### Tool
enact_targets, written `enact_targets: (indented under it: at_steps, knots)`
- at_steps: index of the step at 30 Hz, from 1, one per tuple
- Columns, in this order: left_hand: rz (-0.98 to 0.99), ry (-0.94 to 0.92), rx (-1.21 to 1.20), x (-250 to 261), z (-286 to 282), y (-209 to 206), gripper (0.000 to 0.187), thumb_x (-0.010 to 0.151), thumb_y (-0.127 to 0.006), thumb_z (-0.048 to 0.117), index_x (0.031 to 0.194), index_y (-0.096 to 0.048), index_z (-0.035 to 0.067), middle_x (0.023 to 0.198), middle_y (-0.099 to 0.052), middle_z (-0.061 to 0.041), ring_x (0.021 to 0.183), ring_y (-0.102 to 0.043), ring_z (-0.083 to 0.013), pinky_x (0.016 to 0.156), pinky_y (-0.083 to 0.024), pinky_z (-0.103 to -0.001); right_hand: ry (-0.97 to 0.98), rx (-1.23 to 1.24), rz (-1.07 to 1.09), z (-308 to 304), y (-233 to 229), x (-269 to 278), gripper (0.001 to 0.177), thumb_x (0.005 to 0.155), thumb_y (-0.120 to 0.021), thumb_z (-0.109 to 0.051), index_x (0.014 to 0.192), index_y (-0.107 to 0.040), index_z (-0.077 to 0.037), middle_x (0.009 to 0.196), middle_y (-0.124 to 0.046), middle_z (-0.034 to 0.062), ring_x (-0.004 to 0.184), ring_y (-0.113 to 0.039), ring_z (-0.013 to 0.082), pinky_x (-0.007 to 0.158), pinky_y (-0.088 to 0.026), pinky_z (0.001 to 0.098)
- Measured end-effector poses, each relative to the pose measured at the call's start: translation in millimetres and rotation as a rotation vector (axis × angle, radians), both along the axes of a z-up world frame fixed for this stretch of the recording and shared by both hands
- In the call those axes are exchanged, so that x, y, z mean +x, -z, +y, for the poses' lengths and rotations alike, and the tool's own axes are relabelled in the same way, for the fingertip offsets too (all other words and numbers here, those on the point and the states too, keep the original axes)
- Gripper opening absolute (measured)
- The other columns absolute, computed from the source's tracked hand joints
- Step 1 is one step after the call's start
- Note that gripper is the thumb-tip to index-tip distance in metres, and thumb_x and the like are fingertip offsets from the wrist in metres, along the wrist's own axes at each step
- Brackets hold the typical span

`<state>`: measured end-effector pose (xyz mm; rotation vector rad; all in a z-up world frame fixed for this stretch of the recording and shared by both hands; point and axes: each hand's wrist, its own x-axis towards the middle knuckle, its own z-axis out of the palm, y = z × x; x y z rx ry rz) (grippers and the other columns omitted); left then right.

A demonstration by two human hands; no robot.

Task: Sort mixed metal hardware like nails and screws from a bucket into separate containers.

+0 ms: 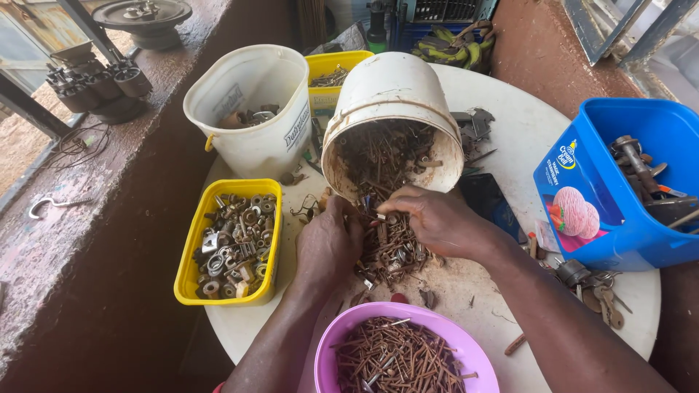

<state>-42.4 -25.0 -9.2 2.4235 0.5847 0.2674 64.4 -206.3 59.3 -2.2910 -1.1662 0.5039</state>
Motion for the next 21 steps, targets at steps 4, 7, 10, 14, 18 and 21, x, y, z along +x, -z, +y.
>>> enact_targets:
  at_steps: [4,7,10,14,18,21]
  knots:
    - [-0.206,0.020,0.103,-5.6,-5.7,-14.7,0.020,0.100,-0.053,0.024,0.118,-0.060,0.024,0.104,-0.074,-0.017,0.084,-0.077,-0.0476,0.074,-0.063,-0.061,0.110,0.063,-0.162,-7.1,4.3,16.2,0.058,0.098,-0.043,0.009,0.151,-0.061,-0.009,0.126,-0.068,0.0195,0.102,-0.074,0.0337,0.089,-0.061,0.0396]
    - [-0.221,0.086,0.119,-1.0,-7.7,-22.4,0.032,0.098,-0.049,0.016,0.127,-0.060,0.021,0.121,-0.066,-0.015,0.081,-0.073,-0.0541,0.072,-0.061,-0.068,0.130,-0.010,-0.205,-1.9,4.0,17.1,0.061,0.099,-0.043,0.006,0.157,-0.054,-0.007,0.126,-0.067,0.0216,0.106,-0.073,0.0340,0.091,-0.060,0.0453]
    - [-0.157,0.167,0.118,9.3,-9.2,-28.0,0.048,0.094,-0.047,0.009,0.140,-0.057,0.016,0.129,-0.060,-0.016,0.085,-0.074,-0.0535,0.075,-0.062,-0.069,0.013,-0.024,-0.317,13.2,56.7,54.4,0.059,0.097,-0.041,0.007,0.154,-0.054,-0.002,0.128,-0.067,0.0226,0.118,-0.071,0.0368,0.097,-0.055,0.0480]
    - [-0.062,0.220,0.164,22.7,-6.2,-13.3,0.051,0.089,-0.051,0.013,0.140,-0.056,0.015,0.136,-0.058,-0.013,0.081,-0.073,-0.0564,0.076,-0.061,-0.071,-0.045,0.018,-0.401,18.8,46.9,54.0,0.053,0.098,-0.047,0.008,0.151,-0.053,0.007,0.129,-0.066,0.0303,0.117,-0.069,0.0439,0.101,-0.055,0.0533]
    - [-0.061,0.240,0.163,18.0,-6.2,-15.9,0.047,0.090,-0.057,0.016,0.136,-0.058,0.020,0.130,-0.058,-0.010,0.083,-0.073,-0.0589,0.075,-0.060,-0.072,-0.008,-0.023,-0.327,20.9,44.7,47.3,0.056,0.094,-0.047,0.008,0.150,-0.056,0.004,0.126,-0.064,0.0265,0.091,-0.073,0.0398,0.078,-0.061,0.0520]
    - [-0.059,0.248,0.170,15.4,-8.4,-16.6,0.042,0.092,-0.053,0.014,0.133,-0.060,0.022,0.126,-0.059,-0.009,0.083,-0.073,-0.0575,0.075,-0.061,-0.070,0.010,-0.067,-0.283,18.5,24.4,29.5,0.057,0.095,-0.044,0.008,0.150,-0.058,0.000,0.123,-0.065,0.0230,0.086,-0.072,0.0322,0.075,-0.061,0.0462]
